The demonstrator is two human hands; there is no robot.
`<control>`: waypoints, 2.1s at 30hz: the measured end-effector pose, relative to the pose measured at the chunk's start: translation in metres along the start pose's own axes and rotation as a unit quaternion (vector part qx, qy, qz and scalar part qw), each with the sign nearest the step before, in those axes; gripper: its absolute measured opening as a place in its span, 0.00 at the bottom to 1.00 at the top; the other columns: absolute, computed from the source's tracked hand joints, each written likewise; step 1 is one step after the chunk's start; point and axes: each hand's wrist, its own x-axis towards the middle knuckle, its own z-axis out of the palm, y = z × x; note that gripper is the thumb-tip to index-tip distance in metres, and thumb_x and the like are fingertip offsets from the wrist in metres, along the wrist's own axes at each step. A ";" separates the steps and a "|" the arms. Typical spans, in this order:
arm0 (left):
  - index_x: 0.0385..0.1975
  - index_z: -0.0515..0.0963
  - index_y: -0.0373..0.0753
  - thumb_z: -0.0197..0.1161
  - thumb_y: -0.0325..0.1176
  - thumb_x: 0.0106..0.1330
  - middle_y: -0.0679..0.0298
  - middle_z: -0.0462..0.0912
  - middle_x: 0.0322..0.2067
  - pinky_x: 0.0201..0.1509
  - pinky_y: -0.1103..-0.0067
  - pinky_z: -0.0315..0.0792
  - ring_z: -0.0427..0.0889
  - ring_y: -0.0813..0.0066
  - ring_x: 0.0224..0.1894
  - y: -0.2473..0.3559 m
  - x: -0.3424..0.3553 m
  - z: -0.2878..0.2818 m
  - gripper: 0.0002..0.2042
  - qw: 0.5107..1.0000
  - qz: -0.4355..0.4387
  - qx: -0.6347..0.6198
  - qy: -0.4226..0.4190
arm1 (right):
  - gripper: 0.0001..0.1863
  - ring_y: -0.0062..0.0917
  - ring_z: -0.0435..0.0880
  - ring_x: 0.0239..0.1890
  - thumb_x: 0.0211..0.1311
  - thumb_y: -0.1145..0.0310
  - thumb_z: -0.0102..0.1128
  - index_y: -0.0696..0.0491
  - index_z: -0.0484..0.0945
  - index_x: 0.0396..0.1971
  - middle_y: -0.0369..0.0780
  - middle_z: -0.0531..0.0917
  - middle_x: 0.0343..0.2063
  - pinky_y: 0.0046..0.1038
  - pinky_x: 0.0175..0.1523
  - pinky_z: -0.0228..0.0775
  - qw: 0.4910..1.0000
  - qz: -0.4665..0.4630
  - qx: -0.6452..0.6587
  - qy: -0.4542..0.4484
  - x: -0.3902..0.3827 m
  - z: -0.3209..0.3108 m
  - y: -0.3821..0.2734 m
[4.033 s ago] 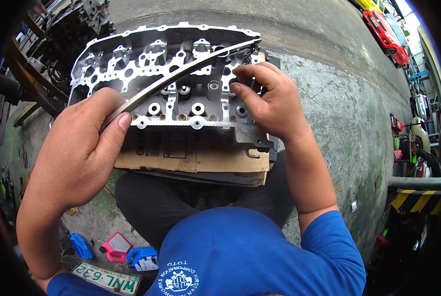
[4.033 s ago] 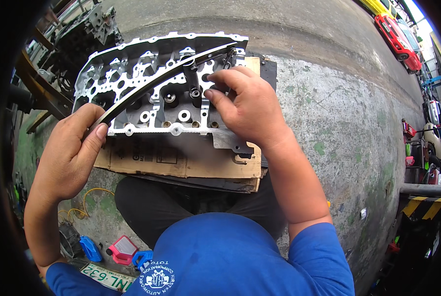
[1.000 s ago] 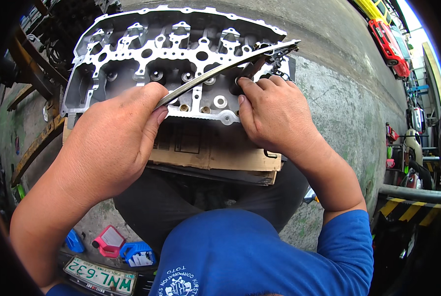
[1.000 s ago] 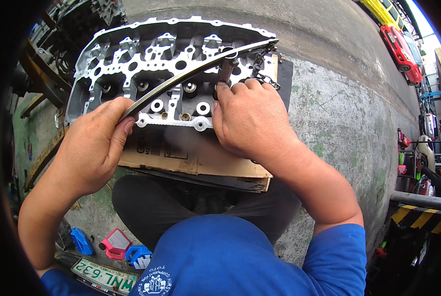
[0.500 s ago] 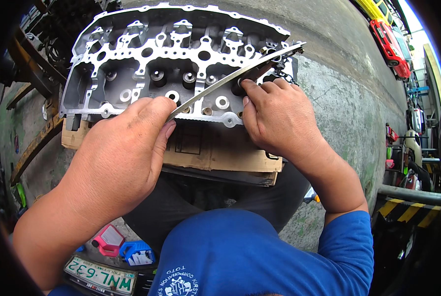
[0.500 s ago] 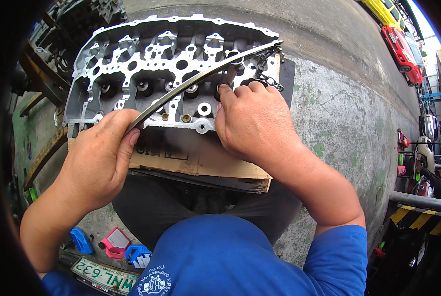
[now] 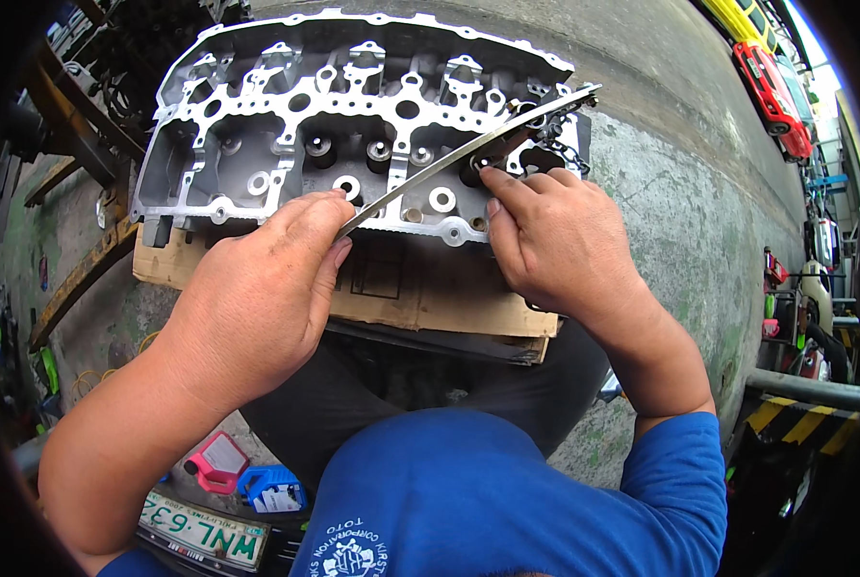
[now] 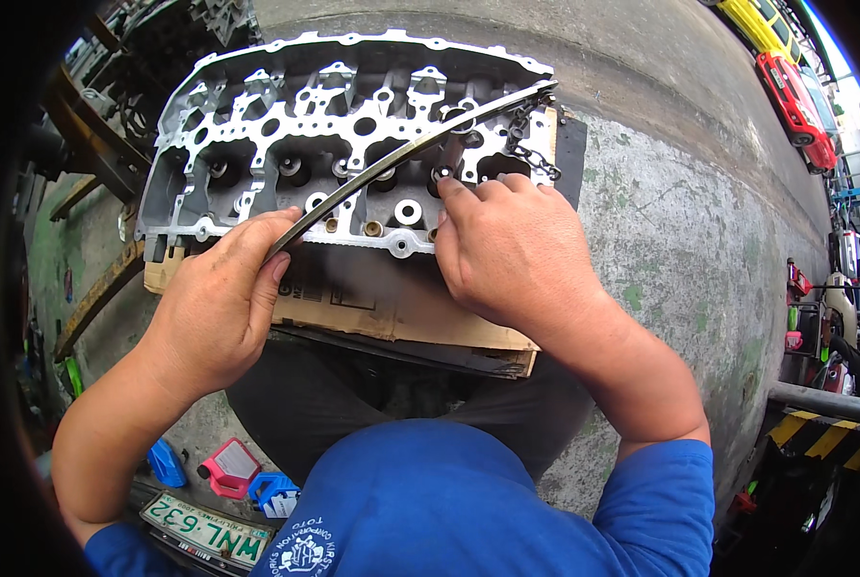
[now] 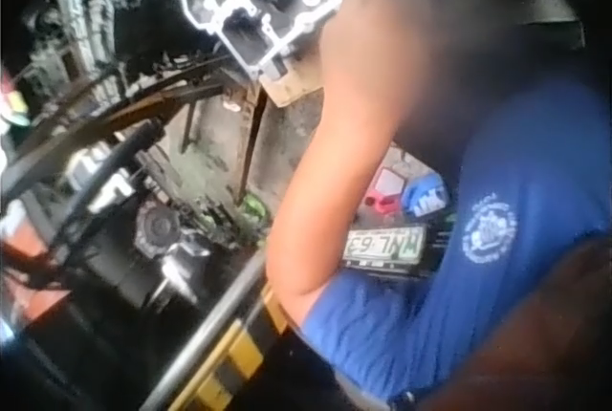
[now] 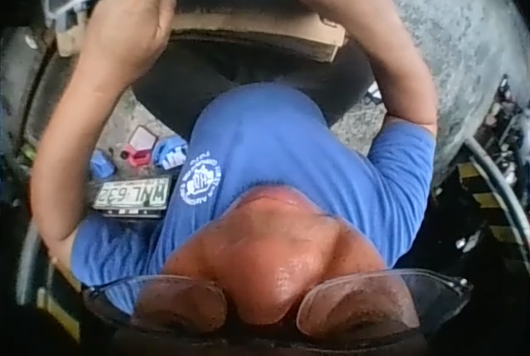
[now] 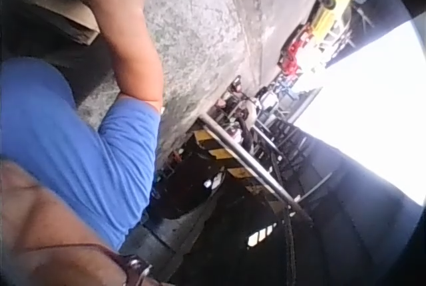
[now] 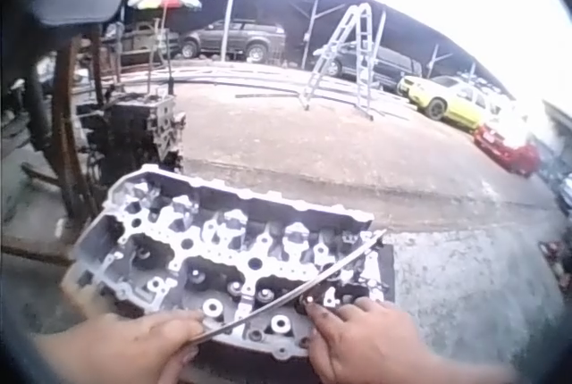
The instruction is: The recorder is shown repairing an engine head by inserting small components into the valve guides and using a precision tool to check or seat them.
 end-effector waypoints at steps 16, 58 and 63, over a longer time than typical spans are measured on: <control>0.59 0.72 0.38 0.54 0.24 0.75 0.51 0.77 0.61 0.53 0.63 0.78 0.83 0.45 0.51 -0.011 -0.004 0.026 0.15 0.999 0.015 0.013 0.051 | 0.18 0.26 0.84 0.43 0.72 0.75 0.46 0.65 0.84 0.49 0.46 0.86 0.38 0.27 0.53 0.74 0.859 0.125 0.399 0.296 -0.065 0.026 0.066; 0.59 0.70 0.41 0.57 0.24 0.73 0.54 0.78 0.58 0.43 0.61 0.81 0.84 0.43 0.44 -0.020 -0.005 0.043 0.17 0.989 0.071 0.043 0.123 | 0.05 0.16 0.78 0.35 0.62 0.79 0.63 0.58 0.79 0.37 0.34 0.81 0.31 0.22 0.42 0.71 0.884 0.256 0.388 0.048 -0.130 0.046 0.146; 0.59 0.70 0.41 0.57 0.25 0.73 0.54 0.78 0.58 0.43 0.61 0.81 0.85 0.43 0.44 -0.017 -0.003 0.041 0.16 0.989 0.069 0.044 0.122 | 0.10 0.18 0.78 0.38 0.64 0.85 0.55 0.61 0.81 0.42 0.37 0.81 0.37 0.21 0.45 0.70 0.855 0.126 0.472 0.173 -0.110 -0.008 0.110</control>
